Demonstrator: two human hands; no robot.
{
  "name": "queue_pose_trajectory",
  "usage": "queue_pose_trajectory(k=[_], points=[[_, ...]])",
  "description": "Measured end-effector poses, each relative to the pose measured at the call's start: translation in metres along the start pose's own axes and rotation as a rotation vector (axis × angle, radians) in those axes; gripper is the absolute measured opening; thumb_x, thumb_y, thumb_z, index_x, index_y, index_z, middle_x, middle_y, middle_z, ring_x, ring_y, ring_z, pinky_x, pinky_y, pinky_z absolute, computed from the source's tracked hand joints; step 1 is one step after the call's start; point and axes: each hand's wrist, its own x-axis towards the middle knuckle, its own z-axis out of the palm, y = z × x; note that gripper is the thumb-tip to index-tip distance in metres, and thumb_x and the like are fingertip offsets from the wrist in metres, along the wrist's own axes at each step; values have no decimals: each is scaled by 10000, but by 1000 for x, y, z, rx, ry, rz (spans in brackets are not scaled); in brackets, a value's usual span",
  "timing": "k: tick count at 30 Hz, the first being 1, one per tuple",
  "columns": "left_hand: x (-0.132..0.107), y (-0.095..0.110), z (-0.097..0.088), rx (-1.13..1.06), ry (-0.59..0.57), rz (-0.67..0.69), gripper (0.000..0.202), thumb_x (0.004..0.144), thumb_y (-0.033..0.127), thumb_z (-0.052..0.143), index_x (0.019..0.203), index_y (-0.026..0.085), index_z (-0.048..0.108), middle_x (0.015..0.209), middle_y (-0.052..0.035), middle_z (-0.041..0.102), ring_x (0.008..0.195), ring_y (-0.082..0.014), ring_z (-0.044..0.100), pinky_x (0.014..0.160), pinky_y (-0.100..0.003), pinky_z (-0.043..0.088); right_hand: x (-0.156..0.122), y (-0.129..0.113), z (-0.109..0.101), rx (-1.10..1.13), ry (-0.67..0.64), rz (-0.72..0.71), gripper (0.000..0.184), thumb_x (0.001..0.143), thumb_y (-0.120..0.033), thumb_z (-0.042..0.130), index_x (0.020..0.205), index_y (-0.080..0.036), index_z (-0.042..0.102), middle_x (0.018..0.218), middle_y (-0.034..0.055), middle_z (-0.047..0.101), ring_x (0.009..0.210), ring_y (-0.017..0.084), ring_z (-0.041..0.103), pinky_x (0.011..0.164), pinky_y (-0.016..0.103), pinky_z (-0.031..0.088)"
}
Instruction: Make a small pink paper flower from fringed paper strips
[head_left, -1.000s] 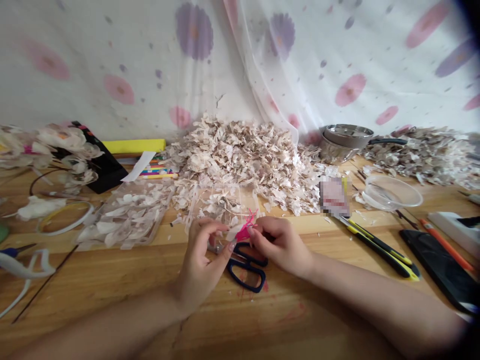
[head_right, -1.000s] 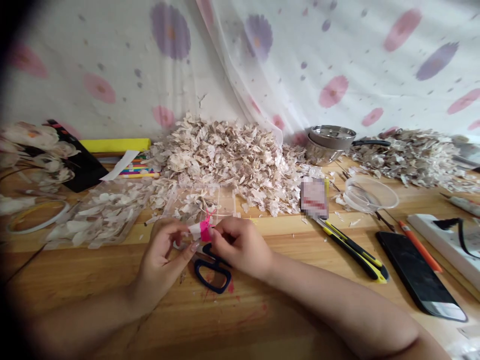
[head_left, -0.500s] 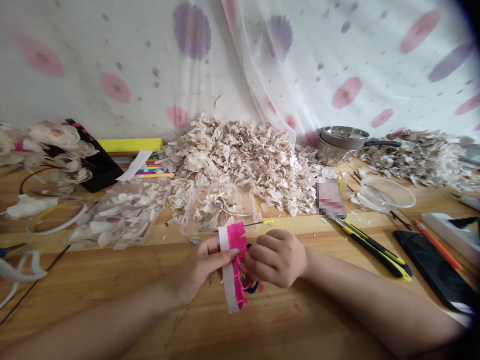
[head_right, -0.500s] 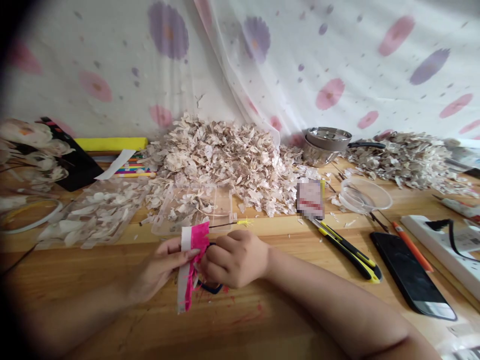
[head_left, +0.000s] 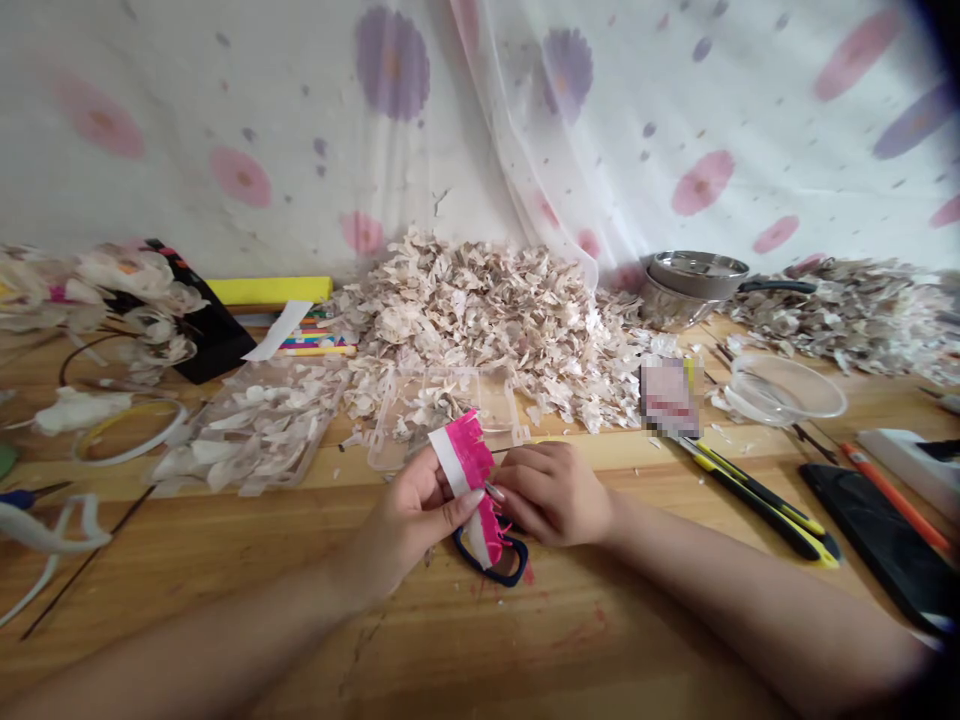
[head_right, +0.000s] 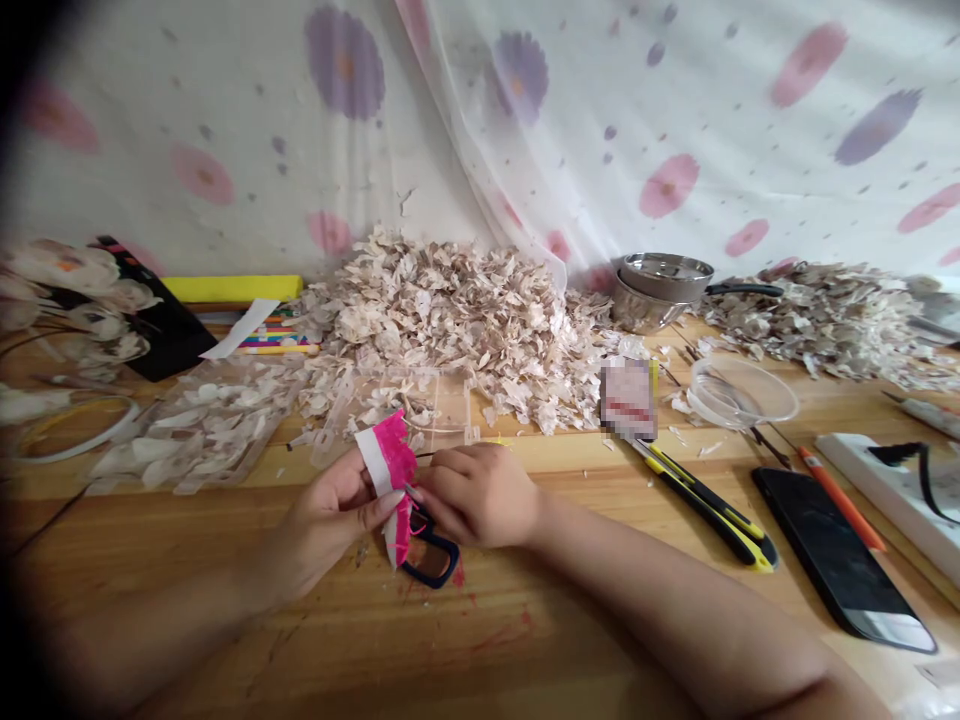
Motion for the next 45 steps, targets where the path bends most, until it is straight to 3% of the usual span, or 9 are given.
queue_pose_trajectory(k=[6, 12, 17, 22, 27, 35, 40, 43, 45], points=[[4, 4, 0, 84, 87, 5, 366, 763, 265, 747, 1076, 160, 587, 938, -54, 727, 847, -160, 666, 749, -242, 528, 1, -5, 5, 456, 1, 383, 282, 952, -281, 435, 705, -176, 521, 625, 14, 529, 561, 116, 474, 544, 235, 412], [3, 5, -1, 145, 153, 34, 286, 729, 244, 766, 973, 157, 645, 928, -46, 749, 839, -171, 690, 790, -262, 540, 5, -14, 13, 967, 33, 815, 426, 886, -525, 512, 637, -183, 465, 521, -49, 440, 454, 77, 365, 438, 213, 304], [0, 1, -3, 359, 210, 114, 245, 794, 258, 698, 1026, 188, 670, 922, -34, 759, 826, -180, 705, 778, -273, 556, 8, -16, 16, 1192, 39, 1004, 449, 786, -578, 615, 638, -170, 500, 464, -80, 413, 400, 55, 300, 407, 214, 219], [-5, -2, -12, 974, 337, 580, 166, 807, 155, 662, 952, 220, 708, 849, -13, 758, 721, -173, 702, 681, -265, 560, 10, -15, 13, 1318, 12, 1091, 388, 757, -510, 645, 632, -153, 554, 429, -72, 423, 388, 54, 278, 411, 228, 158], [-8, 6, -17, 1272, 204, 987, 342, 830, -6, 549, 1047, 228, 672, 967, -32, 726, 944, -186, 641, 839, -328, 531, 13, -19, 8, 1391, -6, 1160, 268, 735, -385, 639, 627, -157, 547, 425, -79, 393, 387, 51, 238, 414, 238, 110], [-9, 4, -18, 1198, 321, 988, 292, 792, -7, 622, 828, 267, 716, 1016, -30, 492, 934, -172, 518, 745, -309, 421, 12, -16, 11, 1293, 33, 1128, 408, 714, -549, 673, 647, -176, 524, 456, -72, 428, 395, 62, 309, 411, 218, 220], [-12, 2, -17, 1056, 257, 900, 206, 817, 13, 556, 841, 207, 622, 987, -41, 482, 924, -164, 509, 786, -295, 419, 13, -17, 3, 931, 131, 889, 395, 839, -525, 555, 645, -189, 484, 506, -54, 441, 432, 79, 365, 425, 215, 292], [-10, 2, -15, 789, 192, 680, 75, 893, 202, 506, 919, 192, 575, 897, -49, 548, 845, -173, 541, 759, -299, 440, 10, -14, -3, 643, 146, 570, 321, 908, -362, 497, 642, -183, 484, 559, -22, 466, 495, 94, 404, 476, 225, 343], [-7, 0, -13, 495, 154, 362, 223, 941, 357, 422, 921, 185, 563, 765, -32, 586, 681, -151, 553, 615, -262, 433, 8, -10, -4, 456, 124, 319, 264, 913, -266, 479, 665, -180, 505, 576, -1, 501, 533, 111, 444, 512, 234, 373]])
